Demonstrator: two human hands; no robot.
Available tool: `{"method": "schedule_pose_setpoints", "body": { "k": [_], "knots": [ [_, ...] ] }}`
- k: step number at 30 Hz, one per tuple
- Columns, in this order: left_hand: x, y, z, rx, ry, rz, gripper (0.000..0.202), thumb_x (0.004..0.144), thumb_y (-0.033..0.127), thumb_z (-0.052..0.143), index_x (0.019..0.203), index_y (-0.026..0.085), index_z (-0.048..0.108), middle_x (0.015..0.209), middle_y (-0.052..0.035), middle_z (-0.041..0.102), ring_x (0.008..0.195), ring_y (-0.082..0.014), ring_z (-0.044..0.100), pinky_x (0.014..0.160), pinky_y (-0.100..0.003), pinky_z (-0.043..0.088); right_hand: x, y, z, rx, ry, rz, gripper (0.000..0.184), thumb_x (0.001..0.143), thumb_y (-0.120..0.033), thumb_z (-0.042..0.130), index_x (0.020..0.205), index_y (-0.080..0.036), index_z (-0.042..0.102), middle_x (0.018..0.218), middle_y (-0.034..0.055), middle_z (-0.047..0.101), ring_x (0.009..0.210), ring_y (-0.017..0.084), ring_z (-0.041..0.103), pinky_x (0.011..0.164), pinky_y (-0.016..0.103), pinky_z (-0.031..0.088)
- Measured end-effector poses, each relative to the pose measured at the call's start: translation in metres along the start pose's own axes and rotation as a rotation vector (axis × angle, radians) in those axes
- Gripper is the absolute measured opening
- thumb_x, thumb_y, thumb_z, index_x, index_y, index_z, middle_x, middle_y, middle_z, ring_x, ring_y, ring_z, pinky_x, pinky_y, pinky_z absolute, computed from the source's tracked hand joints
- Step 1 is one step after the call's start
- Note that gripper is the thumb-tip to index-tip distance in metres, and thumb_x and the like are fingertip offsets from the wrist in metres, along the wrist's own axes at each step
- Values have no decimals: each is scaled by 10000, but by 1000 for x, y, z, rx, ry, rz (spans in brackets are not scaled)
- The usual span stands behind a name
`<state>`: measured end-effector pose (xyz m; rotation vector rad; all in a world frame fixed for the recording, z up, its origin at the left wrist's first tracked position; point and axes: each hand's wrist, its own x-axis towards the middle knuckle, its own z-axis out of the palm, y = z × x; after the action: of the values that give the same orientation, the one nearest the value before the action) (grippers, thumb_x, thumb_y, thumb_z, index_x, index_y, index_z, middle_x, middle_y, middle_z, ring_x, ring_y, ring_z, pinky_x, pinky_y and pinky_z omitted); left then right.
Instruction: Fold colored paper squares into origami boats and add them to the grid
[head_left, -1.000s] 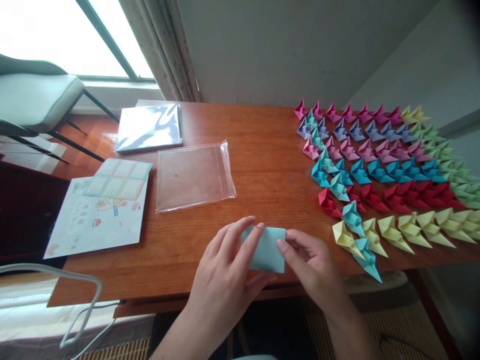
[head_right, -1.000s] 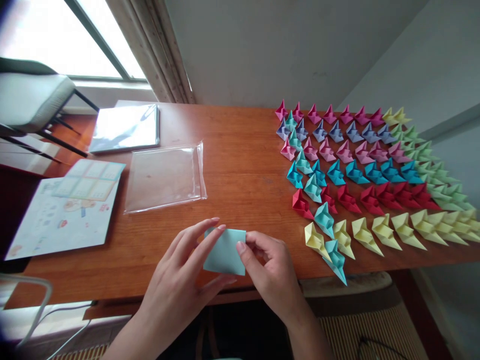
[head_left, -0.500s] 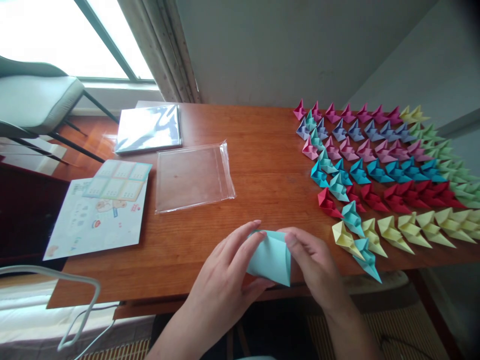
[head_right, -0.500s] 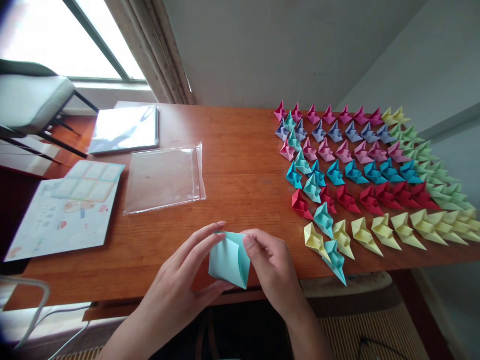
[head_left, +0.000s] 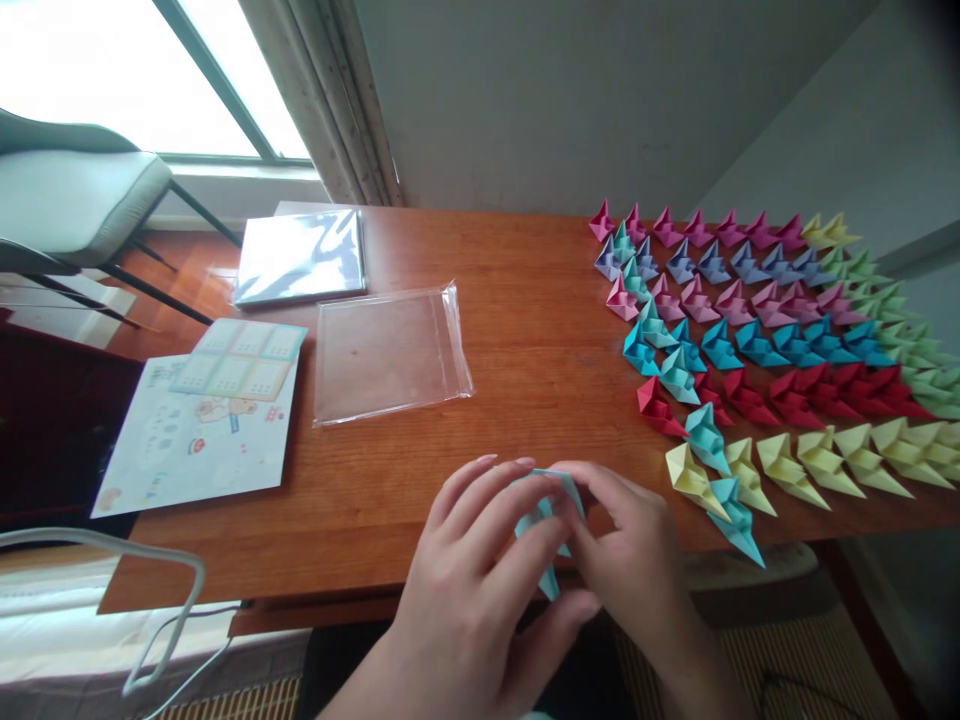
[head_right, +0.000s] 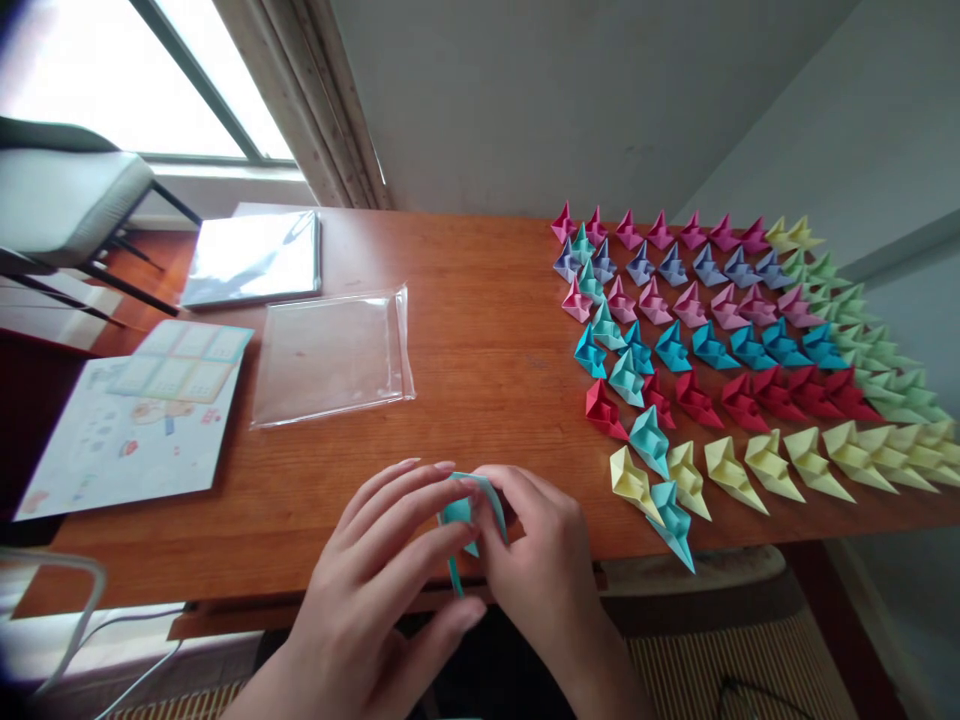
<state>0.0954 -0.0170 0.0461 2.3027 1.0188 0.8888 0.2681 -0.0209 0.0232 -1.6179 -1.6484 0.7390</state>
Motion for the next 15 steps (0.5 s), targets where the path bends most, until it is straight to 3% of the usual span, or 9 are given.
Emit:
{"method": "schedule_pose_setpoints", "body": {
  "k": [3, 5, 8, 12, 15],
  "knots": [
    [1, -6, -8, 20, 70, -71, 169, 879, 99, 636, 1013, 200, 658, 1144, -49, 714, 1128, -181, 623, 1078, -356, 451, 2, 4, -3, 13, 9, 92, 127, 942, -290, 604, 904, -222, 703, 798, -12, 734, 696, 147, 682, 658, 217, 510],
    [-4, -17, -11, 76, 58, -91, 171, 892, 87, 622, 1022, 192, 657, 1145, -55, 713, 1144, -188, 610, 1013, -328, 488, 3, 10, -3, 36, 1, 163, 151, 940, -319, 605, 900, -213, 705, 782, -7, 728, 682, 154, 682, 630, 220, 514],
    [-16, -38, -13, 221, 20, -90, 174, 923, 95, 596, 1066, 179, 650, 1182, -79, 702, 1184, -228, 588, 1007, -370, 492, 4, 18, -2, 66, -14, 217, 184, 941, -345, 601, 894, -201, 704, 761, -1, 719, 662, 157, 679, 604, 223, 514],
    [-25, -54, -10, 496, -86, -9, 257, 931, 88, 538, 1151, 162, 648, 1211, -124, 668, 1128, -290, 588, 945, -457, 496, 5, 21, 2, -27, 1, 163, 179, 943, -339, 601, 890, -202, 703, 727, -6, 707, 622, 149, 657, 589, 229, 493],
    [-20, -54, -8, 610, -229, 24, 339, 924, 95, 529, 1244, 157, 621, 1112, -124, 661, 987, -272, 607, 846, -431, 515, 5, 23, 5, -142, 19, 68, 172, 952, -322, 588, 910, -201, 703, 765, 9, 727, 637, 160, 664, 611, 251, 487]
  ]
}}
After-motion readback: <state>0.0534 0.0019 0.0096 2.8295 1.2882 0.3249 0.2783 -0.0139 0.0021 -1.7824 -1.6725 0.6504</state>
